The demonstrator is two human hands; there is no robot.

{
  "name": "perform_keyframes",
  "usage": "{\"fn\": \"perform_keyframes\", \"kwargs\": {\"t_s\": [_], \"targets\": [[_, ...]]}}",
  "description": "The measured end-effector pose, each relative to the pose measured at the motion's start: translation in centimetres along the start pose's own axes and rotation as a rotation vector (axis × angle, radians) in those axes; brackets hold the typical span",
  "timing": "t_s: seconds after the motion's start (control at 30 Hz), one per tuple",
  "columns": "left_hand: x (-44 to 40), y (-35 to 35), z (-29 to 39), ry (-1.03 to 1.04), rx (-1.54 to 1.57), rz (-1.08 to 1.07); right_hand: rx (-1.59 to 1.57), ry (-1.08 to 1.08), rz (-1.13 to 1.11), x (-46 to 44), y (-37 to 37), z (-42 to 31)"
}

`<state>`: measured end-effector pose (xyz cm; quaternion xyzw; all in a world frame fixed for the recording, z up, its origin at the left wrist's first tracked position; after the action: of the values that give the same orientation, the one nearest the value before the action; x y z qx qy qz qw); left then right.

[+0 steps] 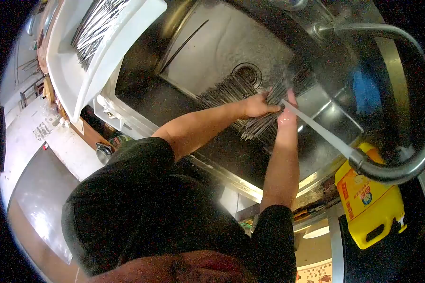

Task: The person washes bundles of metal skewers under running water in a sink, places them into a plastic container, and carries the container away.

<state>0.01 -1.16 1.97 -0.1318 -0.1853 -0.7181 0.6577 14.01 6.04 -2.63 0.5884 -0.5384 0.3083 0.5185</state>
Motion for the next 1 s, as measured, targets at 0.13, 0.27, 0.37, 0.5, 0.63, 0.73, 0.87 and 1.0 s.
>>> {"fn": "perform_keyframes", "kwargs": {"t_s": [0.13, 0.27, 0.37, 0.5, 0.63, 0.73, 0.87, 1.0], "targets": [[0.9, -1.7, 3.7, -0.262, 0.079, -0.123, 0.118, -0.044, 0.477, 0.6, 2.9, -0.5], [-0.2, -0.6, 1.5, -0.085, -0.296, -0.163, 0.262, -0.098, 0.479, 1.1, 3.0, -0.9], [0.6, -0.7, 0.9, 0.069, -0.167, -0.008, -0.020, -0.032, 0.045, -1.7, -1.9, 0.2], [0.1, 0.6, 1.9, -0.090, -0.182, -0.142, 0.175, -0.005, 0.367, 2.7, 3.5, -1.8], [1.0, 1.3, 3.8, 0.050, -0.354, -0.184, 0.420, 0.073, 0.266, 3.9, 4.2, -1.9], [1.0, -0.1, 3.9, -0.111, -0.139, -0.046, -0.003, 0.027, 0.022, 1.6, 1.6, -0.6], [0.0, -1.6, 6.8, -0.127, -0.343, -0.315, -0.017, 0.132, -0.056, 0.9, 1.5, -0.9], [-1.1, 0.8, 3.6, -0.047, -0.395, -0.374, 0.830, 0.102, 0.691, 3.5, 6.9, -2.5]]}}
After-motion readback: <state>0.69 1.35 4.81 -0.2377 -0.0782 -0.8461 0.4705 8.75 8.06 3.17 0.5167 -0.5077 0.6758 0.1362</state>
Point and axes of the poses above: each hand's wrist, its own x-axis away from the middle knuckle, its own y-axis out of the palm, z = x × y, the point moved 1 cm from there along -x, towards the middle knuckle, and after that the axes turned 12 degrees about y, right-handed, at the moved point
